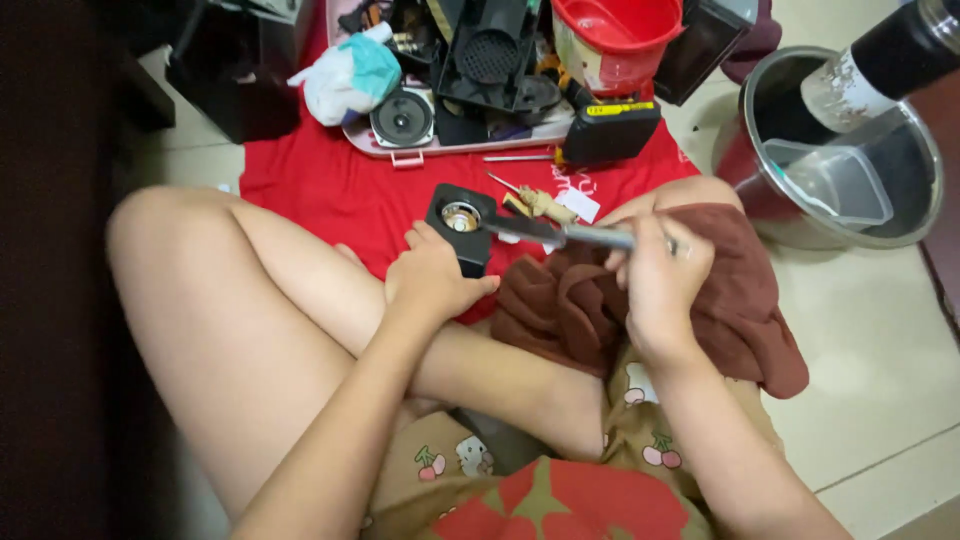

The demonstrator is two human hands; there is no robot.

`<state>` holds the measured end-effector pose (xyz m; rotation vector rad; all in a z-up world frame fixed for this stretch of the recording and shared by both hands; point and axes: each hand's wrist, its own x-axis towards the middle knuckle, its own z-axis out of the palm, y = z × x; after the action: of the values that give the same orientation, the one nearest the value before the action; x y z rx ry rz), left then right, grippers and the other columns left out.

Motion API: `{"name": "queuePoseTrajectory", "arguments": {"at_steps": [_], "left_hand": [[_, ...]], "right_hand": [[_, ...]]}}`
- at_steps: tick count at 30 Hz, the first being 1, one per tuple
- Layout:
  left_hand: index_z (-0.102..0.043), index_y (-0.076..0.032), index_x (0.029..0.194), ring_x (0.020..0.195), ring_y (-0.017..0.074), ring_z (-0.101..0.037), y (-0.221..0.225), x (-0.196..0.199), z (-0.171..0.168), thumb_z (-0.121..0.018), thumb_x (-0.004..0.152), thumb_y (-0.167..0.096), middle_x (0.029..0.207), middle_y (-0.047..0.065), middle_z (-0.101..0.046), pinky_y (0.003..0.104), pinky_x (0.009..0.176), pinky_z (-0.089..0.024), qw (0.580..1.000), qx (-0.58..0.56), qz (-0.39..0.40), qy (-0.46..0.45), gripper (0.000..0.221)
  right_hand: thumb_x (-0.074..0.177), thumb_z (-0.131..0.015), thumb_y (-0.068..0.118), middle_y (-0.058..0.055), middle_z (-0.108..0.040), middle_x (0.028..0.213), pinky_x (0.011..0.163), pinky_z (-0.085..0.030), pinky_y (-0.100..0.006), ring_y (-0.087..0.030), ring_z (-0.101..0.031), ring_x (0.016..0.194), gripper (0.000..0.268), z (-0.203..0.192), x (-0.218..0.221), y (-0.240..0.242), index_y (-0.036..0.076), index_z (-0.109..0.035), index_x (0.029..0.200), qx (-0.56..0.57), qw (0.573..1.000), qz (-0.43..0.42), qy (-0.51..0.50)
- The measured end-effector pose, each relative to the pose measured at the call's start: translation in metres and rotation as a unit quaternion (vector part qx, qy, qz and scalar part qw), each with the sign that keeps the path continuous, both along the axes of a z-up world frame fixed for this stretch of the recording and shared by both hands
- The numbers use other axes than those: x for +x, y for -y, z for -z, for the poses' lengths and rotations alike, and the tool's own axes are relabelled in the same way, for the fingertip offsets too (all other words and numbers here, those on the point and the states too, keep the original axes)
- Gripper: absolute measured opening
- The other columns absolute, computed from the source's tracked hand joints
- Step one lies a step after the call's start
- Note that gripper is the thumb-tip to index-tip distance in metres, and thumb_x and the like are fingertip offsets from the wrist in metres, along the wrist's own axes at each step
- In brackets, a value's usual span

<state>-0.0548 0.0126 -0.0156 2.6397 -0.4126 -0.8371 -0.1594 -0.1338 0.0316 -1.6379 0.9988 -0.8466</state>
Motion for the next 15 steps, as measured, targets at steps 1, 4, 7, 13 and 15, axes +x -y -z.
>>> {"name": "queuePoseTrajectory", "arguments": {"at_steps": [1,4,7,13,15], "left_hand": [[-0.013,0.01,0.134,0.114,0.0371,-0.047,0.0,0.002,0.002,-0.072,0.064,-0.051,0.131,0.023,-0.032,0.048,0.092,-0.039,1.0,0.0,0.0,0.004,0.11],[-0.015,0.01,0.134,0.114,0.0363,-0.047,-0.004,0.011,0.008,-0.07,0.064,-0.051,0.132,0.023,-0.033,0.049,0.092,-0.039,1.0,-0.001,0.012,-0.013,0.108],[-0.016,0.008,0.135,0.118,0.0355,-0.045,-0.006,0.014,0.013,-0.07,0.058,-0.059,0.135,0.021,-0.033,0.049,0.095,-0.037,1.0,0.007,0.02,-0.007,0.115],[-0.015,0.008,0.135,0.117,0.0357,-0.045,-0.002,0.02,0.022,-0.069,0.058,-0.06,0.135,0.021,-0.033,0.049,0.094,-0.038,0.999,0.016,0.035,-0.006,0.116],[-0.016,0.007,0.135,0.116,0.0354,-0.046,-0.002,0.021,0.024,-0.069,0.058,-0.059,0.134,0.021,-0.034,0.048,0.092,-0.039,0.999,0.021,0.032,-0.004,0.115]], "right_hand": [[0.074,-0.051,0.011,-0.01,-0.045,0.036,0.027,-0.029,-0.023,-0.012,-0.038,0.025,0.023,0.011,-0.002,0.011,0.006,-0.058,0.053,0.0,1.0,0.0,0.004],[0.074,-0.048,0.015,-0.009,-0.044,0.037,0.029,-0.022,-0.023,-0.012,-0.035,0.026,0.023,0.038,-0.003,0.031,0.005,-0.056,0.054,0.094,0.992,0.078,0.024],[0.075,-0.049,0.012,-0.011,-0.036,0.034,0.025,-0.018,-0.026,-0.012,-0.025,0.021,0.023,0.038,-0.001,0.03,-0.001,-0.056,0.056,0.116,0.985,0.098,0.083],[0.074,-0.052,0.012,-0.013,-0.034,0.033,0.024,-0.023,-0.024,-0.013,-0.03,0.023,0.023,0.041,-0.007,0.032,-0.002,-0.059,0.057,0.094,0.977,0.154,0.112],[0.075,-0.054,0.01,-0.015,-0.03,0.031,0.023,-0.027,-0.029,-0.018,-0.029,0.021,0.024,0.041,-0.005,0.034,-0.004,-0.056,0.055,0.1,0.971,0.162,0.145]]}}
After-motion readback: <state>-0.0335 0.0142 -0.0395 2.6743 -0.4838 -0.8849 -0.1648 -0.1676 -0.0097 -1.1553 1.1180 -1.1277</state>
